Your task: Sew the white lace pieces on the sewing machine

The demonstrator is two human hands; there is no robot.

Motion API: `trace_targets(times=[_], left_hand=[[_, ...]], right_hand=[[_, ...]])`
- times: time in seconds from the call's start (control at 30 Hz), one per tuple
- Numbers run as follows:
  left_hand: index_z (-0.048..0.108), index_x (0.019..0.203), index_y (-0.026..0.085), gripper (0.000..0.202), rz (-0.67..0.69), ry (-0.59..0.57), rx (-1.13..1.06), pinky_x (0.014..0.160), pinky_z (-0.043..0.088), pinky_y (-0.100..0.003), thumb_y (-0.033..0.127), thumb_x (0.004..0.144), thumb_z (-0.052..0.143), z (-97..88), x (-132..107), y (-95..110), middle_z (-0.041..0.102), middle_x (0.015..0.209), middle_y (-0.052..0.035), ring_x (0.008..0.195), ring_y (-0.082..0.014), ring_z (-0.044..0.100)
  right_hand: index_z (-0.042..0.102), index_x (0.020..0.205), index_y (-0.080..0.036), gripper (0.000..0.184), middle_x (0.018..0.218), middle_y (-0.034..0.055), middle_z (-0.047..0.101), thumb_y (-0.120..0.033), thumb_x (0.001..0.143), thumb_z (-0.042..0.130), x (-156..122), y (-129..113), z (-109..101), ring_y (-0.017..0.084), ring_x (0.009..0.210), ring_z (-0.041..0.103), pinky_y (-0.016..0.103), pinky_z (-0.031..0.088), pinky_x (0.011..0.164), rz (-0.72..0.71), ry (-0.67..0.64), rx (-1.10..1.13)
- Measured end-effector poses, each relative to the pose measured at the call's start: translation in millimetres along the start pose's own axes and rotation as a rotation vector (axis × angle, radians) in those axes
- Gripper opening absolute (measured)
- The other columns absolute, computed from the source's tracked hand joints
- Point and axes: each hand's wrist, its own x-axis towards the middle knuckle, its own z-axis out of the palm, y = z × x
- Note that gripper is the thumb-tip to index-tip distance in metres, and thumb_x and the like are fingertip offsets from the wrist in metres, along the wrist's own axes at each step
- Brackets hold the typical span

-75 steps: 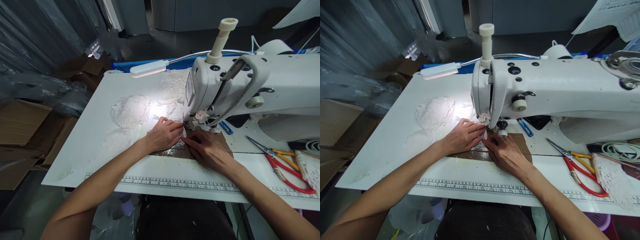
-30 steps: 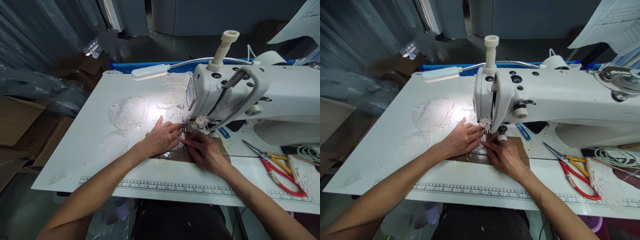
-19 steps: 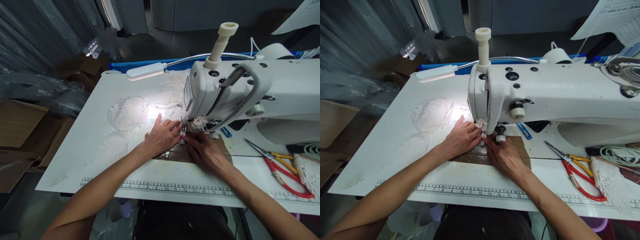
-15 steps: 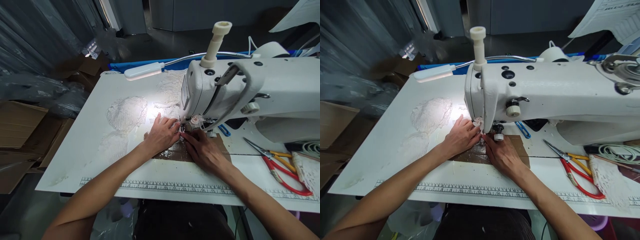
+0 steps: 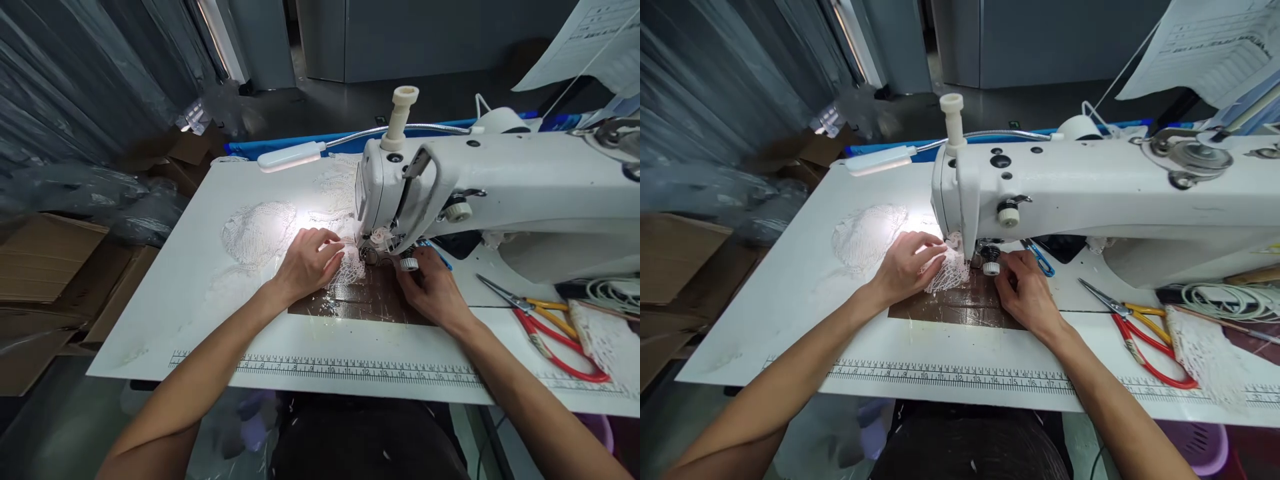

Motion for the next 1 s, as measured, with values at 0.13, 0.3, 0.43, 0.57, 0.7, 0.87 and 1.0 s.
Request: trace_targets(times=[0.13, 0.3, 0.43, 0.57, 0.7, 0.87, 1.0], left_hand=[[0.059, 0.092, 0.015, 0.009, 0.097, -0.065, -0.066, 0.069, 0.044, -0.031, 0.017, 0.094, 0.05, 1.2, -1.4, 5.6, 0.066, 0.096, -0.0056, 0.081, -0.0151, 0.059], [0.061, 0.093, 0.015, 0.012, 0.149, -0.132, -0.171, 0.074, 0.048, -0.032, 0.015, 0.094, 0.049, 7.0, -3.1, 8.1, 0.068, 0.097, -0.0052, 0.085, -0.0146, 0.063], [0.063, 0.096, 0.014, 0.014, 0.134, -0.161, -0.242, 0.078, 0.051, -0.034, 0.017, 0.095, 0.049, 12.5, -4.2, 7.7, 0.068, 0.098, -0.0072, 0.089, -0.0163, 0.064], [0.063, 0.101, 0.012, 0.016, 0.125, -0.165, -0.301, 0.085, 0.053, -0.037, 0.018, 0.094, 0.05, 16.2, -4.8, 7.5, 0.068, 0.102, -0.0101, 0.095, -0.0179, 0.063], [0.062, 0.105, 0.012, 0.017, 0.127, -0.172, -0.325, 0.087, 0.054, -0.039, 0.019, 0.095, 0.05, 17.0, -5.7, 5.5, 0.066, 0.106, -0.0113, 0.098, -0.0189, 0.063], [0.062, 0.103, 0.014, 0.016, 0.134, -0.167, -0.284, 0.082, 0.054, -0.039, 0.02, 0.095, 0.049, 16.1, -6.1, 5.2, 0.067, 0.106, -0.0098, 0.095, -0.019, 0.064], [0.062, 0.101, 0.014, 0.015, 0.159, -0.161, -0.245, 0.076, 0.052, -0.035, 0.019, 0.096, 0.049, 15.9, -5.7, 6.3, 0.068, 0.105, -0.0086, 0.092, -0.0178, 0.064]], right_hand=[[0.06, 0.098, -0.016, 0.016, 0.093, 0.0083, 0.056, -0.027, 0.09, 0.05, -2.9, -1.6, 4.7, 0.018, 0.072, 0.053, 0.031, 0.044, 0.063, -0.021, 0.015, -0.018], [0.062, 0.1, -0.015, 0.019, 0.094, 0.0086, 0.057, -0.024, 0.089, 0.05, -3.7, -1.0, 4.7, 0.018, 0.073, 0.054, 0.031, 0.045, 0.064, -0.032, 0.028, -0.033], [0.065, 0.096, -0.017, 0.02, 0.091, 0.0082, 0.058, -0.023, 0.091, 0.047, -4.7, -3.2, 6.2, 0.019, 0.077, 0.057, 0.032, 0.048, 0.067, -0.075, -0.024, 0.006], [0.063, 0.117, -0.02, 0.031, 0.106, 0.0114, 0.056, -0.025, 0.094, 0.042, -6.7, -7.9, 13.3, 0.021, 0.085, 0.059, 0.036, 0.051, 0.073, -0.163, -0.199, 0.036], [0.059, 0.127, -0.021, 0.037, 0.111, 0.0146, 0.052, -0.024, 0.095, 0.04, -7.5, -7.4, 20.6, 0.024, 0.087, 0.058, 0.042, 0.052, 0.076, -0.228, -0.268, -0.052], [0.055, 0.129, -0.018, 0.039, 0.112, 0.0153, 0.049, -0.02, 0.093, 0.04, -9.0, -0.4, 24.2, 0.024, 0.088, 0.056, 0.042, 0.052, 0.079, -0.26, -0.259, -0.045], [0.053, 0.13, -0.017, 0.038, 0.11, 0.0155, 0.048, -0.019, 0.094, 0.039, -7.9, -0.4, 23.8, 0.024, 0.089, 0.055, 0.043, 0.052, 0.08, -0.306, -0.254, -0.048]])
